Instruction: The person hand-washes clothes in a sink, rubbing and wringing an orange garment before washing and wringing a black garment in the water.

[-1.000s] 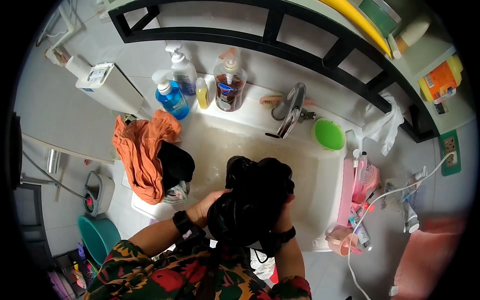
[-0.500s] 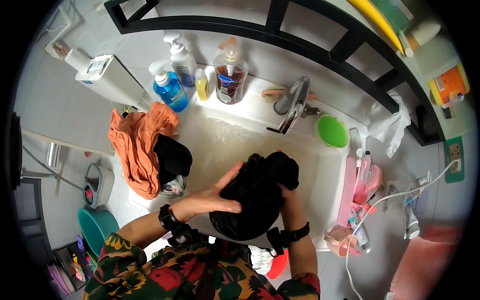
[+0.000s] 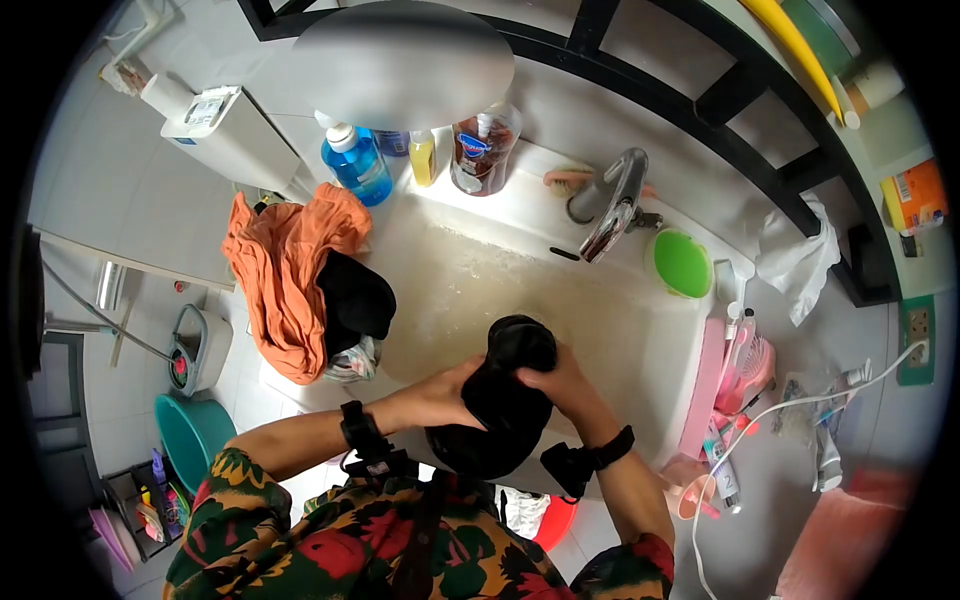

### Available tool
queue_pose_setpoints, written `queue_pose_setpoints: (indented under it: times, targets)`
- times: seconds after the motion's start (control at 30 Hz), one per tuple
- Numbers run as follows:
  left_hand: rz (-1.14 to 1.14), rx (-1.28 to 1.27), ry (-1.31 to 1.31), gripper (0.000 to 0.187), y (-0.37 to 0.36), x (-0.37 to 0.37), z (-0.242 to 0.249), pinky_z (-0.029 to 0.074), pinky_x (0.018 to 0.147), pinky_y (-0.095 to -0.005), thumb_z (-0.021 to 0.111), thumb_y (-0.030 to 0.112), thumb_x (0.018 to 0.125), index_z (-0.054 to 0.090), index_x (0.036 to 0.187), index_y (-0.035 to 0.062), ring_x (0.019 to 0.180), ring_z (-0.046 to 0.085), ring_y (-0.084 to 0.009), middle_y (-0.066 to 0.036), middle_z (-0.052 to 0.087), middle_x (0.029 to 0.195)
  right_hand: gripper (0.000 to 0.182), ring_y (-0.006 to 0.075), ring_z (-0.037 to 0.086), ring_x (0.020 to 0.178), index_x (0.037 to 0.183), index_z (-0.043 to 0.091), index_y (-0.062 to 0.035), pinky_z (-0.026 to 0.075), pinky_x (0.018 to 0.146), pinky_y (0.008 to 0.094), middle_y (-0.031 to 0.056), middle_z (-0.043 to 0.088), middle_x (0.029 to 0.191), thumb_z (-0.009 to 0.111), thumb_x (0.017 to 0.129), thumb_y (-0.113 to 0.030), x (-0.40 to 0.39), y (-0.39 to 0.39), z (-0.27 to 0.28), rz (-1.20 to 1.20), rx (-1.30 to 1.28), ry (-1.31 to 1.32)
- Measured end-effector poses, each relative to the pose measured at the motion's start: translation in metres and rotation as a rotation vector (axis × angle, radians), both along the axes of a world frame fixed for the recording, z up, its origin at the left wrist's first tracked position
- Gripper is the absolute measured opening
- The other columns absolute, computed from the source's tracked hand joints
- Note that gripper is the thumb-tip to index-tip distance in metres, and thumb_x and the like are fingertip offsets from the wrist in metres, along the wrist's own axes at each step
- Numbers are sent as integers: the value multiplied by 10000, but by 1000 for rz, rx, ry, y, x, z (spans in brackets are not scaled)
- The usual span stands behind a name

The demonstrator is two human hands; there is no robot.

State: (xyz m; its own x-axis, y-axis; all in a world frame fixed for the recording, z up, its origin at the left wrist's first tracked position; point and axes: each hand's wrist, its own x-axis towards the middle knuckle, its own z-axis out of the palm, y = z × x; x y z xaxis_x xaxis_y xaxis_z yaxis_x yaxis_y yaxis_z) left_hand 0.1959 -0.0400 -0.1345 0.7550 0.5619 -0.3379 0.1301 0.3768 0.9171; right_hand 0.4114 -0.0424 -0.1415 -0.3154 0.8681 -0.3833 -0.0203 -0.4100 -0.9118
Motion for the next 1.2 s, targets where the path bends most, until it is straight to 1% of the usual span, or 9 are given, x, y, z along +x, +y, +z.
queue_pose_setpoints:
  times: [0.1,0.2,0.27,0.4,0.63,0.77,1.1,1.17,1.2]
  targets:
    - [-16,-169,-118,748,1,-11,-6,366,918,-305,675,224,664,316,1278,-6,1065,479,-214,-121,518,1131,567,151,505,998,1174,473,1,400,884,296,71,548,1080,678,711,-254,4,-13,-2,30,-152,-61]
    - [-64,-386,-168,687,1,-18,-1,349,935,-306,678,190,671,369,1251,-9,1073,461,-188,-108,507,1151,665,162,481,1050,1237,403,-14,391,905,303,80,505,1144,669,743,-371,0,-21,3,-120,-298,296]
    - [-76,-477,-206,667,1,-17,-2,332,952,-309,692,174,674,390,1240,-10,1081,448,-175,-103,495,1172,845,194,433,1141,1326,251,-46,360,965,332,101,401,1276,598,737,-544,-9,-20,7,-119,-159,479]
    - [-80,-206,-188,725,0,-11,1,358,931,-309,692,187,668,339,1269,-10,1073,461,-185,-115,492,1174,691,178,483,1072,1256,365,-19,396,917,319,89,487,1165,640,760,-413,-14,-19,3,-141,-165,656]
    - [-129,18,186,827,-6,-2,2,375,931,-319,720,252,645,265,1279,-22,1099,476,-265,-179,477,1190,447,163,544,906,1053,534,-9,429,813,296,76,582,971,696,704,-236,-25,-1,6,-72,-162,16]
    - [-69,87,108,843,-10,-2,3,383,925,-332,720,325,649,269,1268,-27,1097,484,-282,-196,484,1179,418,160,563,848,981,564,-1,439,774,288,75,607,910,728,671,-231,-29,4,7,-2,-74,-217]
    - [-117,-1,177,746,-6,-3,-12,398,905,-336,677,368,690,352,1229,-33,1047,520,-259,-176,537,1120,410,177,593,767,940,588,18,459,708,305,117,629,787,688,706,-302,-33,7,-2,37,87,-473]
    - [-56,-9,66,673,-10,-9,-30,404,895,-329,655,330,722,380,1217,-34,1032,529,-237,-154,547,1112,480,170,573,866,1050,544,20,442,767,301,145,613,926,644,753,-343,-35,16,-4,114,-12,-386]
    - [32,-334,-36,588,-17,-14,-38,411,883,-317,620,288,754,411,1199,-34,1008,539,-214,-132,555,1102,480,170,573,866,1050,544,20,442,767,301,145,613,926,644,753,-343,-36,21,-6,106,-3,-384]
